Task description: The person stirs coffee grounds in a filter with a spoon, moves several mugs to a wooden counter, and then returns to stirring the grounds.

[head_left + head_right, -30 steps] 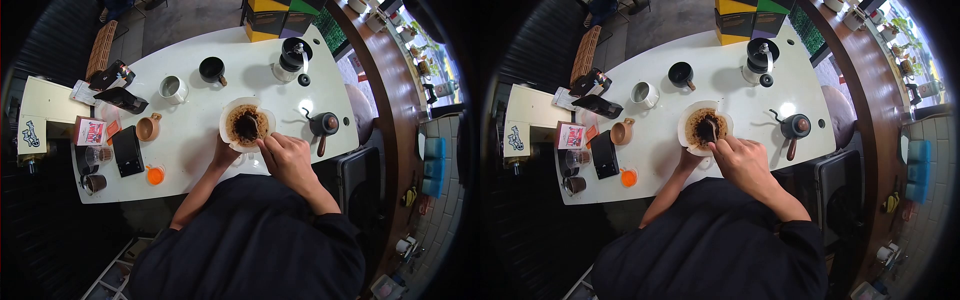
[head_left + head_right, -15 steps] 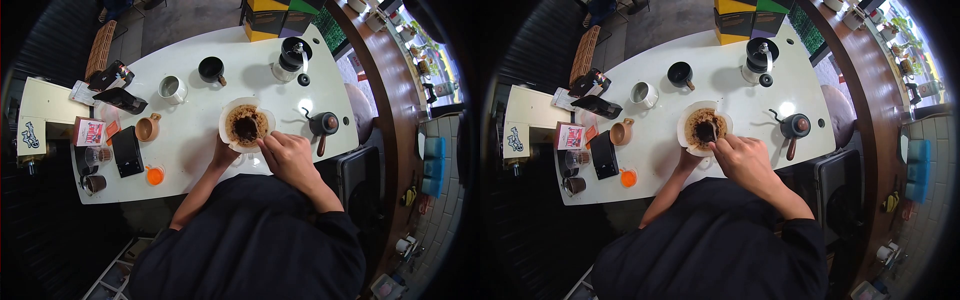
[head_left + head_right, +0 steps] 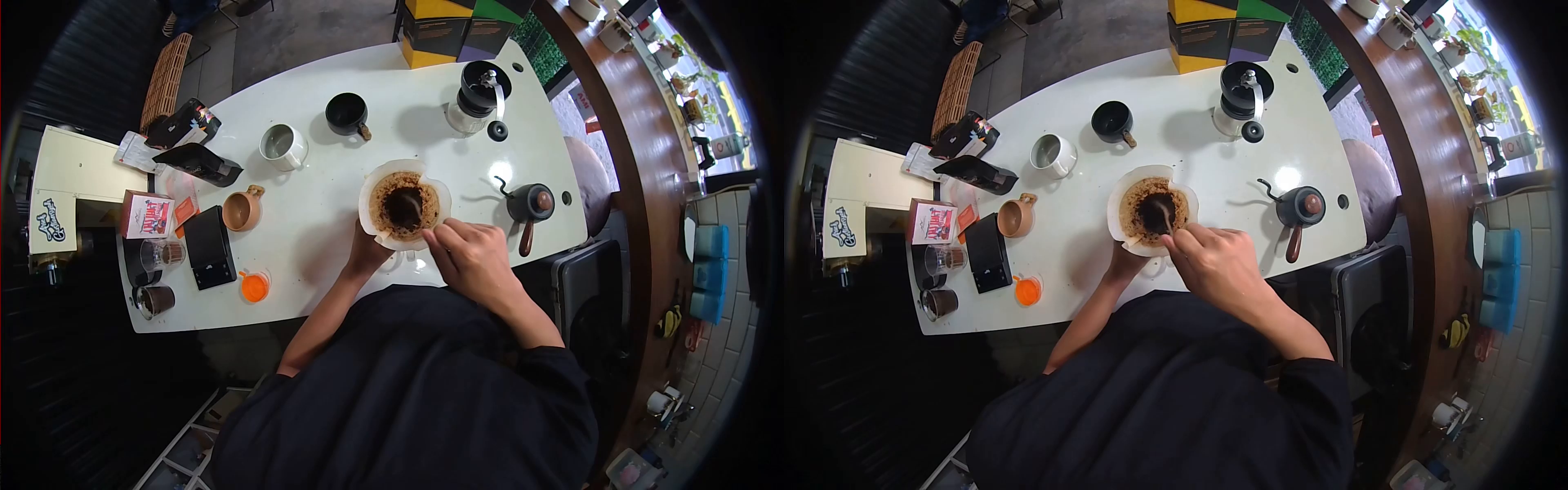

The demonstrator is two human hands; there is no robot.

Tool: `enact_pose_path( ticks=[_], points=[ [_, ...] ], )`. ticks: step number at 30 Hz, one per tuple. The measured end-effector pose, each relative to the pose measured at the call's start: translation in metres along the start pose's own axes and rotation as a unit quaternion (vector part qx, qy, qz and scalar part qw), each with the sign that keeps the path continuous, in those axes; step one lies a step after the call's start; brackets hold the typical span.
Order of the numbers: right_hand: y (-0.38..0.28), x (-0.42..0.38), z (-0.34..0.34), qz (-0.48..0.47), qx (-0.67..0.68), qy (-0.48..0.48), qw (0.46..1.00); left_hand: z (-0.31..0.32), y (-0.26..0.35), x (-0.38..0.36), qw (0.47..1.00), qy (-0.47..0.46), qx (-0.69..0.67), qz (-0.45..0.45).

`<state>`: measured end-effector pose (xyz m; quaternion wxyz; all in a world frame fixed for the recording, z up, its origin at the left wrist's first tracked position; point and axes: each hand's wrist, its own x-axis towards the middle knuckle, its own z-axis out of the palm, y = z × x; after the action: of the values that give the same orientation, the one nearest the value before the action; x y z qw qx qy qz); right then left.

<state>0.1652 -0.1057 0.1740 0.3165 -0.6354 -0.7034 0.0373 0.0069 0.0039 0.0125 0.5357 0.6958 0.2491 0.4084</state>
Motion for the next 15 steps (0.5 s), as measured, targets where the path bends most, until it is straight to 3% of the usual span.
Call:
enact_pose_path(
  ticks=[15],
  points=[
    [-0.009,-0.002,-0.008,0.009,0.032,-0.038,0.999,-0.001,0.001,-0.002,1.0,-0.016,0.005,0.003]
  ],
)
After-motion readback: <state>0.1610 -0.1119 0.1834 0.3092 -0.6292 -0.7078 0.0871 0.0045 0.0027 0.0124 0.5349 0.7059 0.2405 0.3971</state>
